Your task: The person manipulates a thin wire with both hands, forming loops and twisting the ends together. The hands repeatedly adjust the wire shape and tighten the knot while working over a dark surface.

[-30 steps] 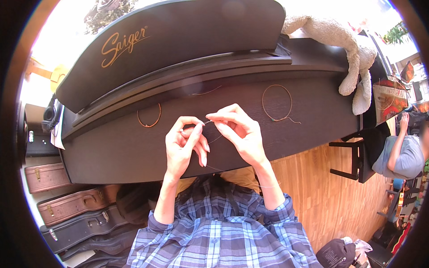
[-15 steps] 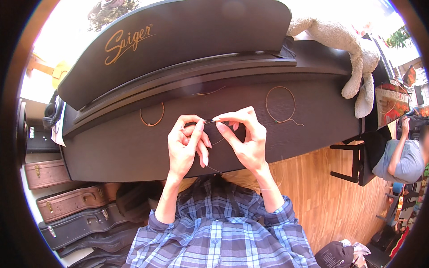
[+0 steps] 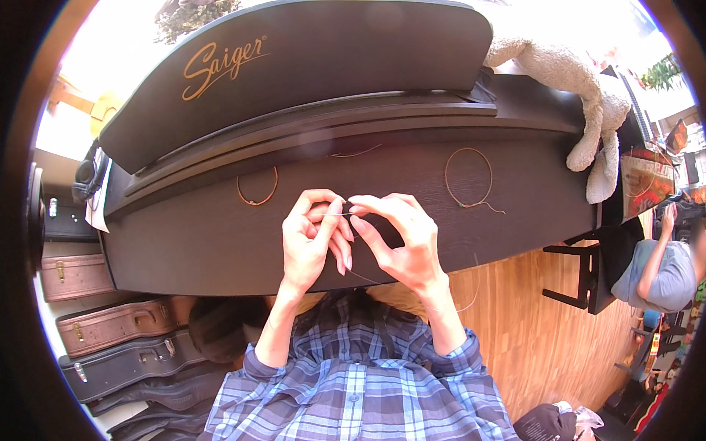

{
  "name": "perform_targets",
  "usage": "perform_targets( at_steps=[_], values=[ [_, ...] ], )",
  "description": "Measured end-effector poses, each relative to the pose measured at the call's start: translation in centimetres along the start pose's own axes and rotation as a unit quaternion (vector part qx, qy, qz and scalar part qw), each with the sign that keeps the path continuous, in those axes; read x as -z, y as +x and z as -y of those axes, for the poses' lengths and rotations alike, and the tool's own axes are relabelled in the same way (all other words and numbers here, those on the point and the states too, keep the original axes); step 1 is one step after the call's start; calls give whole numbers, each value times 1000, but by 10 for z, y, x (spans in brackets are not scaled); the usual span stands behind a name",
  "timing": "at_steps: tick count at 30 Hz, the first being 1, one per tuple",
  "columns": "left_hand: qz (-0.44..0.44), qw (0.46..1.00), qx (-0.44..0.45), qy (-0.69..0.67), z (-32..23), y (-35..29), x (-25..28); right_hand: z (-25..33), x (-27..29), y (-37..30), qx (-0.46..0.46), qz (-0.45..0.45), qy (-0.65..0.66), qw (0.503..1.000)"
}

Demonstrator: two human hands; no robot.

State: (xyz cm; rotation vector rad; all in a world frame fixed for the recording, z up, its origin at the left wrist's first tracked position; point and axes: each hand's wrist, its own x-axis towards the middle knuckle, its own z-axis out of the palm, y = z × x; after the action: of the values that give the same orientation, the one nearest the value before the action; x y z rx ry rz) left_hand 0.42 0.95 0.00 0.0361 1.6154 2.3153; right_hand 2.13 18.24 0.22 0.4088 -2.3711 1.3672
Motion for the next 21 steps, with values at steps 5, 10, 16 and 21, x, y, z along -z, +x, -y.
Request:
perform_targets(
  at_steps=[5, 10, 16, 21],
  values=[
    [-20, 999, -20, 32, 3, 0, -3, -1, 7, 1, -51, -42, -48, 997],
    [-15, 998, -57, 37, 6, 1, -5, -12, 3, -1, -74, -131, 20, 988],
    [-7, 998, -61, 26, 6, 3, -4, -18, 7, -6, -126, -191, 140, 963],
    [2, 1000, -26, 2, 2, 1, -1, -24, 9, -8, -112, -218, 151, 958]
  ],
)
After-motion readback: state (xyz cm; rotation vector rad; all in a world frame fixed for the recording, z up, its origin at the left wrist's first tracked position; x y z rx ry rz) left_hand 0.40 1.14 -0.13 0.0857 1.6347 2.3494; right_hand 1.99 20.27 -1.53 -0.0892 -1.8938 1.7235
